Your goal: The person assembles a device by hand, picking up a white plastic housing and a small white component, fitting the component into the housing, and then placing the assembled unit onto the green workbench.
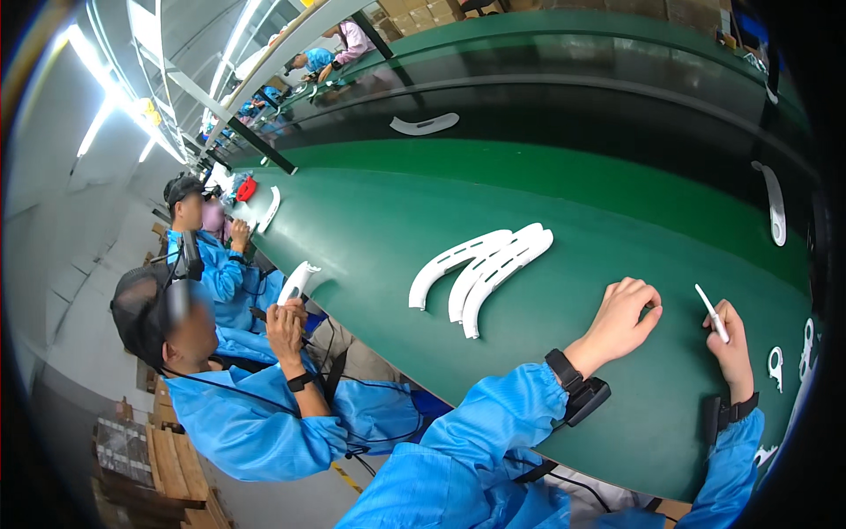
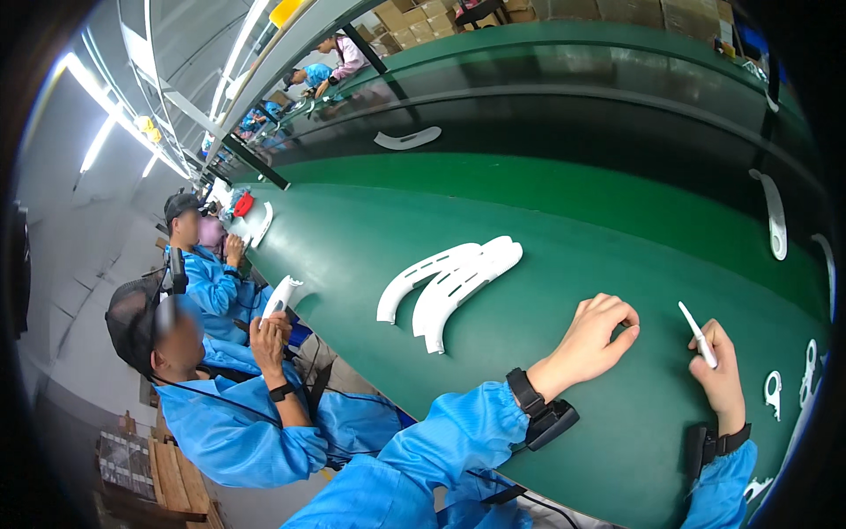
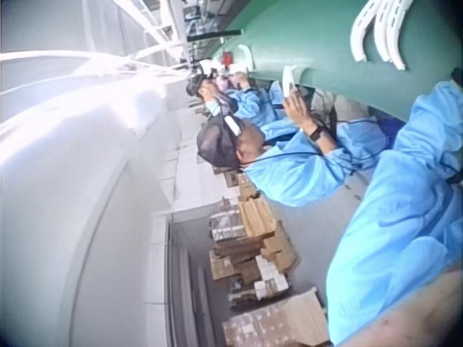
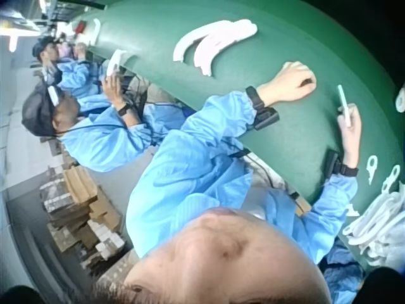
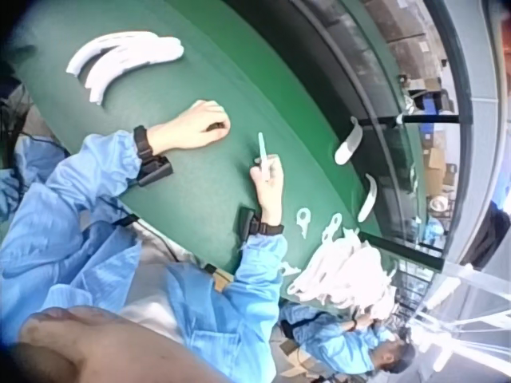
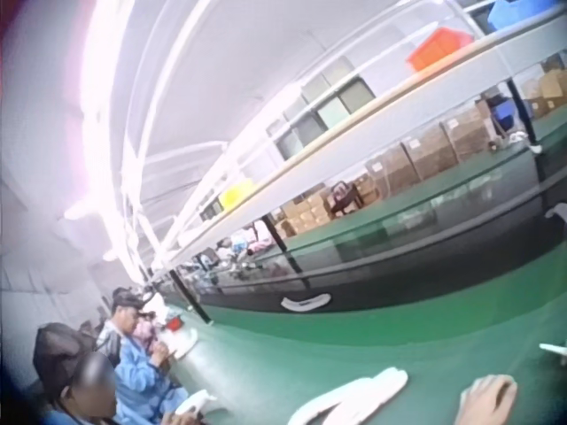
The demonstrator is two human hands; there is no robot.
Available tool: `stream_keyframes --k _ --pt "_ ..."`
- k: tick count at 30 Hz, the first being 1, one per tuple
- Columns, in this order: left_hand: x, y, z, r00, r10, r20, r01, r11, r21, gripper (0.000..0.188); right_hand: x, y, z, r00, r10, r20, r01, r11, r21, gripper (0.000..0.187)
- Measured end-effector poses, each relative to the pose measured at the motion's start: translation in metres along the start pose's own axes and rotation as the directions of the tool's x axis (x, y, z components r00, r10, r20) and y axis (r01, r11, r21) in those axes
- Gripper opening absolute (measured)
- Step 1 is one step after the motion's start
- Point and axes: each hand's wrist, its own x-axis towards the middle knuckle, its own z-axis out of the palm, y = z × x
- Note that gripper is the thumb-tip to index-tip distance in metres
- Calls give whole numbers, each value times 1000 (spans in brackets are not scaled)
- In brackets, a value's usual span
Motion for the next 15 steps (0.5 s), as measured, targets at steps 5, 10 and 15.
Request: stream_keyframes --k 5,10,15 --pt "4 -5 -2 999 -22 28 22 1000 -10 9 5 7 7 1000 20 0 -20 996 -89 27" --pt "1 -3 0 999 -9 31 9 1000 1 12 3 14 13 985 -39 -167 20 993 -113 27" --pt "0 -8 5 999 -9 46 9 1000 2 15 7 10 16 987 67 -147 -80 993 -86 22"
